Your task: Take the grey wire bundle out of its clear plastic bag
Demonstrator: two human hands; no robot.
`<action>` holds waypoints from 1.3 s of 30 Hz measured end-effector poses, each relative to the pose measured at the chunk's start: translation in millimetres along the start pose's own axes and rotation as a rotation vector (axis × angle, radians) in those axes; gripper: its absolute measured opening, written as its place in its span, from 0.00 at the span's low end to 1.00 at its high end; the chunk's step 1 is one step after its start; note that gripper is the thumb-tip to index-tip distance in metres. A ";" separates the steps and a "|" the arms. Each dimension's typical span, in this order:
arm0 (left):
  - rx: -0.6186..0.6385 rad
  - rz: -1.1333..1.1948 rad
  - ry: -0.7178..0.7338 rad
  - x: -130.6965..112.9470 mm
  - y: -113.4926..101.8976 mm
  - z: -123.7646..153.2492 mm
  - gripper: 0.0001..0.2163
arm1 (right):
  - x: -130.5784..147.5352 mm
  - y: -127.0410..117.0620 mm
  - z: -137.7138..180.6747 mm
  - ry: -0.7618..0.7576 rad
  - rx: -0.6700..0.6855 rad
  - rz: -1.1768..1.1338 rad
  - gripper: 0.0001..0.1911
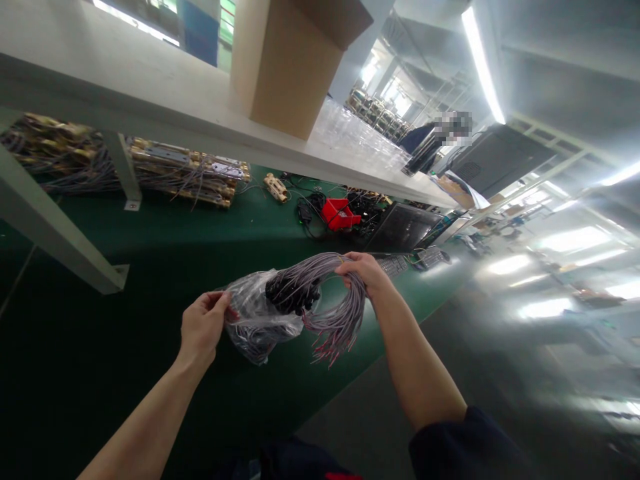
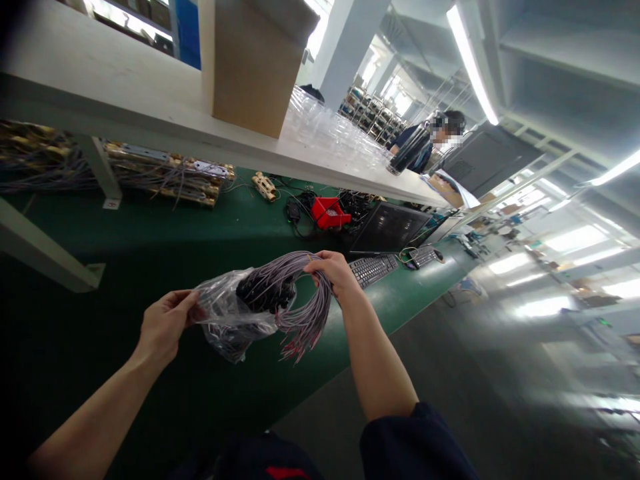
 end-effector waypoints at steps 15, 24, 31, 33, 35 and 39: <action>0.857 -0.649 0.214 -10.6 153.3 -22.1 0.23 | -51.3 14.7 -10.8 0.254 0.241 -0.264 0.08; 0.856 -0.364 -0.393 44.2 151.1 -40.7 0.27 | -128.4 18.9 -62.2 0.529 0.255 -0.403 0.05; 0.674 -0.298 -0.555 59.8 140.1 -55.7 0.16 | -150.3 25.5 -73.9 0.622 0.283 -0.461 0.08; 0.645 -0.295 -0.562 62.4 138.9 -59.5 0.17 | -152.5 26.2 -76.2 0.630 0.287 -0.467 0.08; 0.632 -0.288 -0.567 65.5 138.4 -62.8 0.17 | -154.4 26.7 -77.6 0.634 0.290 -0.471 0.08; 0.637 -0.263 -0.573 69.3 138.7 -65.8 0.18 | -157.0 27.0 -78.4 0.635 0.294 -0.479 0.07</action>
Point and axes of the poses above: each hand's wrist, its own z-axis away from the middle knuckle, its own y-axis out of the palm, x = y × z, the point moved 10 cm from there along -z, towards the middle knuckle, and after that the axes turned 8 degrees about -y, right-handed, at the moved point
